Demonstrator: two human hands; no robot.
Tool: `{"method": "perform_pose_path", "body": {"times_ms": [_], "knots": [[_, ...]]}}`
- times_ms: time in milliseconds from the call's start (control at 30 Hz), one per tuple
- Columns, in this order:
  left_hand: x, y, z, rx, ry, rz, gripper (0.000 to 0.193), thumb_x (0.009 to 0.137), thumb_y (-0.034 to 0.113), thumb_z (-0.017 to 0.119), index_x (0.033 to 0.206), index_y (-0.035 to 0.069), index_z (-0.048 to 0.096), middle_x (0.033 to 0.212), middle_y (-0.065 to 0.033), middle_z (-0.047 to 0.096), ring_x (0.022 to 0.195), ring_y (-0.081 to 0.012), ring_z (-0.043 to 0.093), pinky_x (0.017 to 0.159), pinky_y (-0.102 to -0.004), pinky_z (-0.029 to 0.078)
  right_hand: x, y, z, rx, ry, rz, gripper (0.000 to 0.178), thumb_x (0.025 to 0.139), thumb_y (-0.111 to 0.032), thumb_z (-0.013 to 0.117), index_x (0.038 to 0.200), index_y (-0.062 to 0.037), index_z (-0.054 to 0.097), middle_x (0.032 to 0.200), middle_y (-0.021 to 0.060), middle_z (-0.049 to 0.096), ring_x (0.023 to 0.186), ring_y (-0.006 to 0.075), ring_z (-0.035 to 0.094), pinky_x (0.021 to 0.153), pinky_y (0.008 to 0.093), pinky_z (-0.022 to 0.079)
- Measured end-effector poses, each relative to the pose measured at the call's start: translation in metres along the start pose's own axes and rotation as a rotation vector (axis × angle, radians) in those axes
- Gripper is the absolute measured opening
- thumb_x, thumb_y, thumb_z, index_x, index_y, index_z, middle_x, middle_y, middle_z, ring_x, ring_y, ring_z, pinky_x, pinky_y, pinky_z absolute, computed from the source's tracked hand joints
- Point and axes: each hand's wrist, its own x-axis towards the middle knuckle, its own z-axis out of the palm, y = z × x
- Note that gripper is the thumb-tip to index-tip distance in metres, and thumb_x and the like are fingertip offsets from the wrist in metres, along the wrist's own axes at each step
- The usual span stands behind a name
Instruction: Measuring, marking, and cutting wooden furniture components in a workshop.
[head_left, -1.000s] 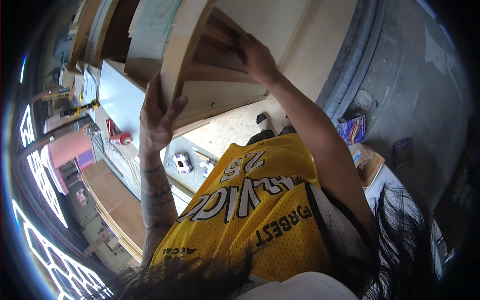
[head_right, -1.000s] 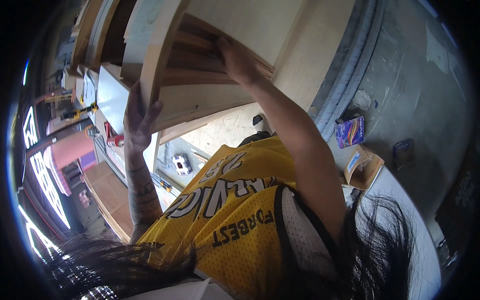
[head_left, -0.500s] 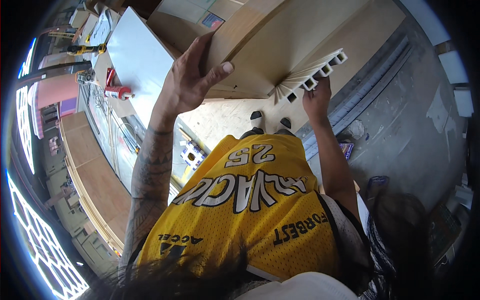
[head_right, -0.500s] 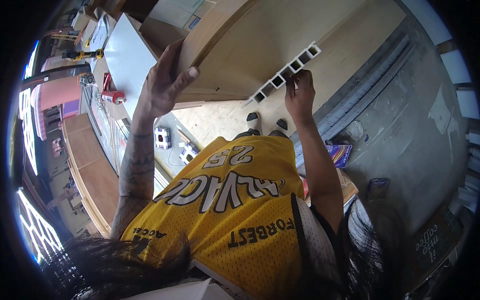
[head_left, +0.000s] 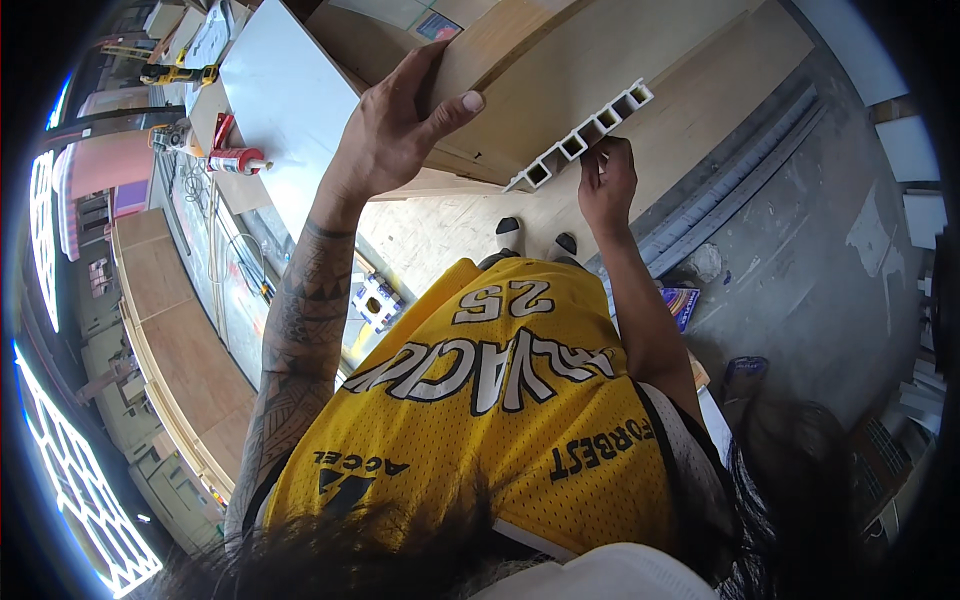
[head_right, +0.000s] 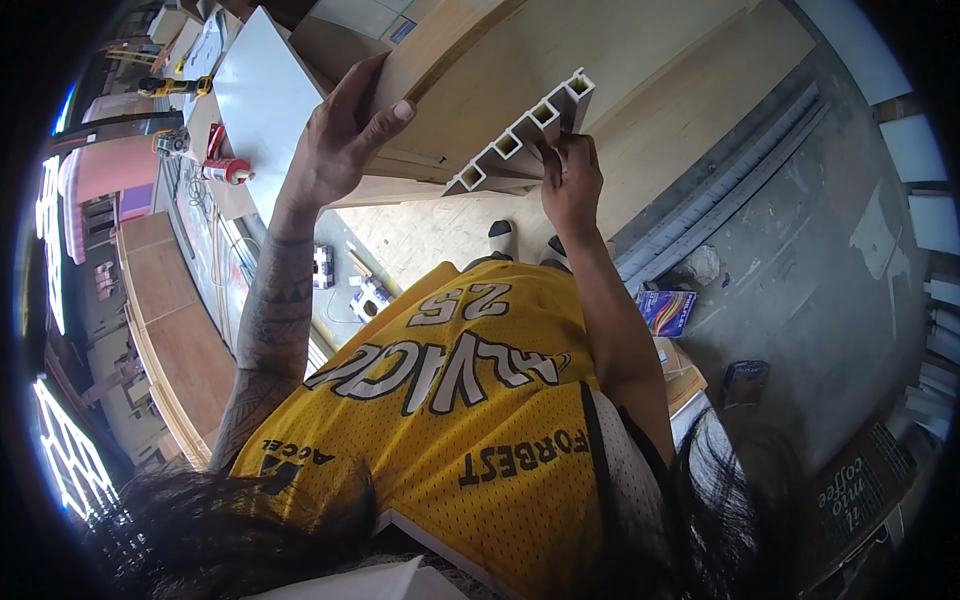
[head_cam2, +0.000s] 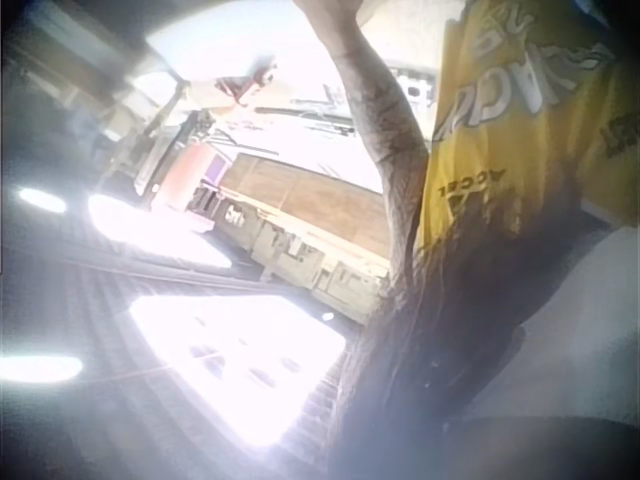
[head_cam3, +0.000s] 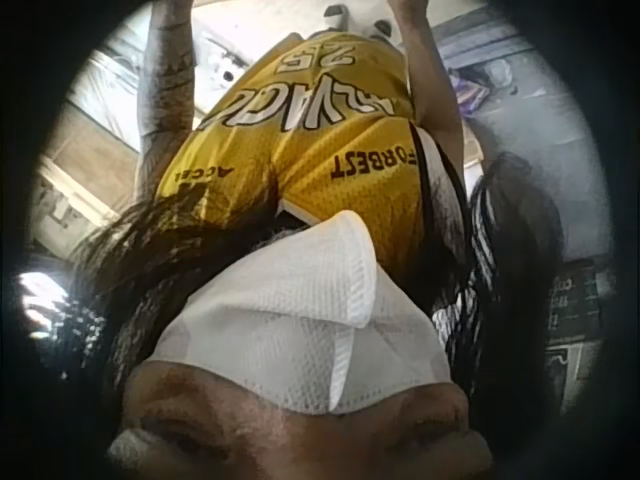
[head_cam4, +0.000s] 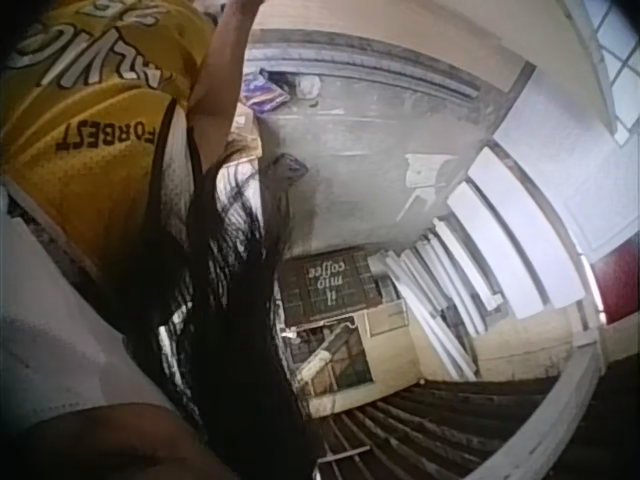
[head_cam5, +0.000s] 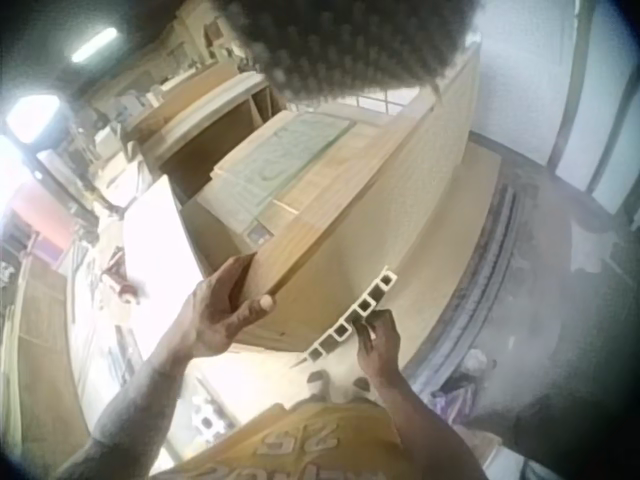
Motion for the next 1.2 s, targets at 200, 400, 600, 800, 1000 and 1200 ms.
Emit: {"method": "perform_pose_path", "body": {"times_ms": [200,400,600,800,1000,1200], "knots": [[-0.002,-0.002,-0.003,-0.048,0.017,0.010,0.077,0.100,0.064,0.065,0.148,0.004,0.056,0.107,-0.0238,0.076,0.099,-0.0319,0.078,0.089,-0.0422,0.059,-0.004,-0.007,0.012,0.052,-0.023,0.027,0.015,0.098,0.004,0.064,0.112,0.0012,0.059,0.105,0.0151,0.064,0.094,0.0283,0.071,0.082,0.0376,0.063],[-0.002,0.000,-0.005,-0.068,-0.006,-0.039,0.076,0.103,0.064,0.059,0.149,0.004,0.057,0.114,-0.0246,0.075,0.109,-0.0341,0.075,0.095,-0.0426,0.057,-0.009,-0.010,0.024,0.040,-0.046,0.027,0.015,0.097,0.004,0.065,0.111,0.0014,0.058,0.105,0.0161,0.064,0.093,0.0291,0.072,0.083,0.0370,0.061],[-0.006,-0.023,0.005,-0.281,0.032,-0.035,0.086,0.107,0.074,0.033,0.156,0.006,0.052,0.139,-0.0253,0.067,0.133,-0.0352,0.064,0.112,-0.0426,0.049,0.000,-0.020,0.038,0.039,-0.088,0.093,0.020,0.093,0.003,0.068,0.110,0.0001,0.058,0.107,0.0201,0.065,0.101,0.0427,0.069,0.085,0.0507,0.057],[-0.008,-0.019,0.002,-0.515,-0.041,-0.108,0.091,0.105,0.078,0.024,0.161,0.010,0.048,0.152,-0.0240,0.057,0.144,-0.0340,0.054,0.123,-0.0405,0.040,0.017,-0.013,0.052,-0.035,-0.121,0.020,0.023,0.091,0.004,0.067,0.110,-0.0011,0.055,0.108,0.0219,0.063,0.101,0.0482,0.065,0.084,0.0552,0.053],[-0.010,-0.016,0.001,-0.475,-0.012,-0.097,0.087,0.106,0.076,0.024,0.159,0.012,0.050,0.149,-0.0232,0.060,0.142,-0.0334,0.057,0.120,-0.0412,0.043,0.023,-0.015,0.059,-0.065,-0.120,0.002,0.023,0.093,0.002,0.067,0.110,-0.0021,0.054,0.108,0.0221,0.062,0.101,0.0484,0.064,0.083,0.0555,0.053],[-0.009,-0.012,0.000,-0.373,0.002,-0.075,0.084,0.107,0.076,0.026,0.156,0.014,0.054,0.142,-0.0227,0.065,0.134,-0.0330,0.063,0.114,-0.0426,0.048,0.030,-0.014,0.058,-0.077,-0.128,0.020,0.021,0.094,0.000,0.067,0.111,-0.0022,0.054,0.108,0.0219,0.063,0.101,0.0477,0.065,0.083,0.0553,0.053]]}}
